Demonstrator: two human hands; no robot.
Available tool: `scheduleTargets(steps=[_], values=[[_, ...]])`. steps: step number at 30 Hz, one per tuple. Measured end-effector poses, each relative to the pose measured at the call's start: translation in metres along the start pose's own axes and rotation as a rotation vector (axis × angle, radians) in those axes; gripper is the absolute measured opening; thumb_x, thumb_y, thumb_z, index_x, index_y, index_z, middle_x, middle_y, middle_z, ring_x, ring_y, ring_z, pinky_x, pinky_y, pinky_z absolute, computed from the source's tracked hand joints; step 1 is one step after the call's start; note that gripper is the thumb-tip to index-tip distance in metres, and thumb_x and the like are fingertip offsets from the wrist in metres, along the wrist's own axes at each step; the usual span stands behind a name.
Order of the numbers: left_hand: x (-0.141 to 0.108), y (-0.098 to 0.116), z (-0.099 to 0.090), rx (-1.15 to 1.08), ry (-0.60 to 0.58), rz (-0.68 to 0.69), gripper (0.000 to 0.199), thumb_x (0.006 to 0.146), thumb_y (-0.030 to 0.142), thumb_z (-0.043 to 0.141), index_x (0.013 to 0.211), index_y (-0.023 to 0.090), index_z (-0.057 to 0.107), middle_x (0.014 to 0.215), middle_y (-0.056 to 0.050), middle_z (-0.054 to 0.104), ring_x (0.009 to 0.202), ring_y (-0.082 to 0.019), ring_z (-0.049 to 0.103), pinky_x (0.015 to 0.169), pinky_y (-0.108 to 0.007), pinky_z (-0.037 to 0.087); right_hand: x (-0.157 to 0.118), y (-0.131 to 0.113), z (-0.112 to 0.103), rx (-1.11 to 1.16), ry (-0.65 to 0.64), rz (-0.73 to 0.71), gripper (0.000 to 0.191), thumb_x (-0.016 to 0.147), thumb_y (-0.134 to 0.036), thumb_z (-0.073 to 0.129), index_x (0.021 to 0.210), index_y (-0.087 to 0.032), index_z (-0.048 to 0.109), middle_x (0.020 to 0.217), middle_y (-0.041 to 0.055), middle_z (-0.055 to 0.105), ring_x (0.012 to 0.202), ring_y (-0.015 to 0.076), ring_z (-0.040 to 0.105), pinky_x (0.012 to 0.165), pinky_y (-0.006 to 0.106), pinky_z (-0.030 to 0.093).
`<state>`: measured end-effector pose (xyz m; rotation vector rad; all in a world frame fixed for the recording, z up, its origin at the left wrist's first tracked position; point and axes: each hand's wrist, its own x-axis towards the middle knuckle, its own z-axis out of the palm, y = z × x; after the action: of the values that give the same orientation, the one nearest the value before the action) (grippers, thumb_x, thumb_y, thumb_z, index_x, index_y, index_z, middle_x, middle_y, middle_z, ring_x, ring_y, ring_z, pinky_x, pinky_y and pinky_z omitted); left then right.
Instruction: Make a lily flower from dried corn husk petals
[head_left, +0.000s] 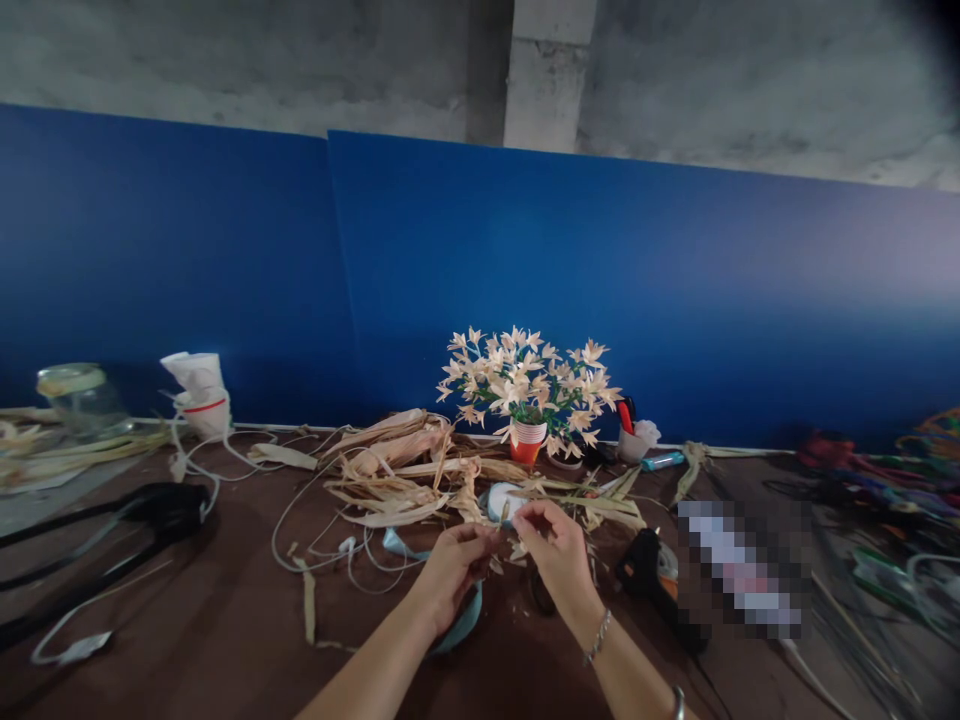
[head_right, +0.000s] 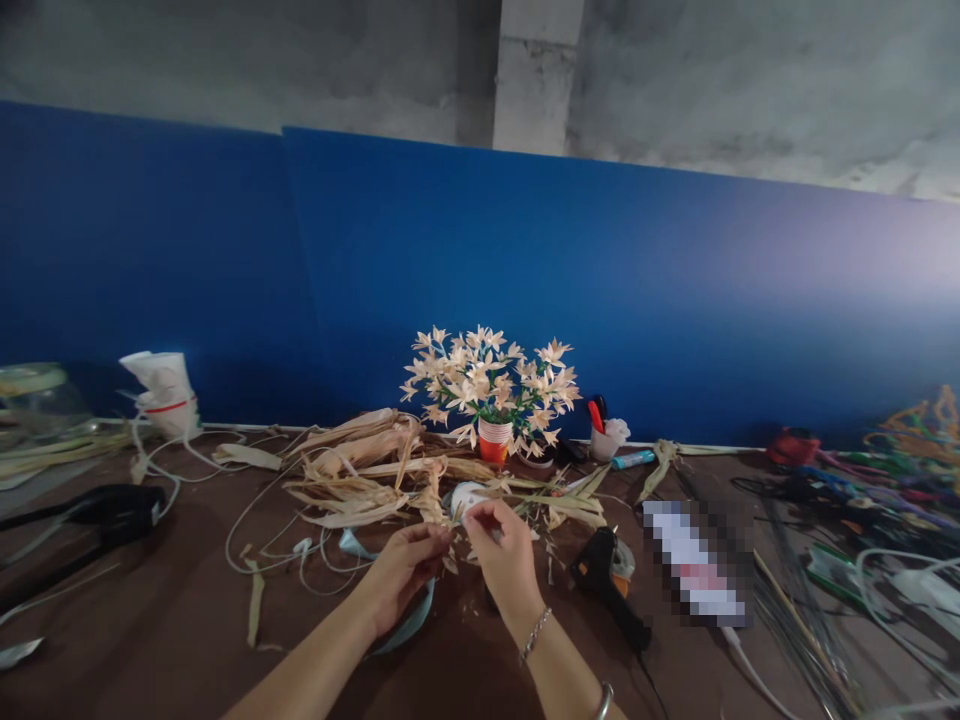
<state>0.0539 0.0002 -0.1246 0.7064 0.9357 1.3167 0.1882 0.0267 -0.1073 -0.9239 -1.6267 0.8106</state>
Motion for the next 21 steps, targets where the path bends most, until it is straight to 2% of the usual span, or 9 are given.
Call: scheduleTargets(steps=[8, 21], values=[[0.0003, -0.0025, -0.0011, -0.024, -0.031, -0.01, 0.02, 0.053, 0.025, 0.073, 0.055, 0.012, 0.058, 0.046, 0.005, 0.044, 0.042, -0.004, 0.032, 0.044, -0.02, 0.018, 0.0003, 0.0019, 0.0034, 0.179, -0.027, 0.181, 0.016, 0.069, -0.031, 0.058, 0.067, -0.016, 0.056, 0.061, -0.001, 0.056, 0.055, 0.0112, 0.05, 0.049, 0.02, 0.038], [-0.0016, -0.0012, 0.0033, 0.032, -0.017, -0.004, 0.021, 0.051, 0.027, 0.073, 0.057, 0.012, 0.059, 0.047, 0.005, 0.048, 0.042, -0.004, 0.033, 0.044, -0.02, 0.019, -0.0008, 0.0102, 0.0081, 0.17, 0.007, 0.199, 0.018, 0.069, -0.033, 0.058, 0.065, -0.015, 0.057, 0.06, 0.0015, 0.058, 0.056, 0.0125, 0.052, 0.051, 0.021, 0.04]])
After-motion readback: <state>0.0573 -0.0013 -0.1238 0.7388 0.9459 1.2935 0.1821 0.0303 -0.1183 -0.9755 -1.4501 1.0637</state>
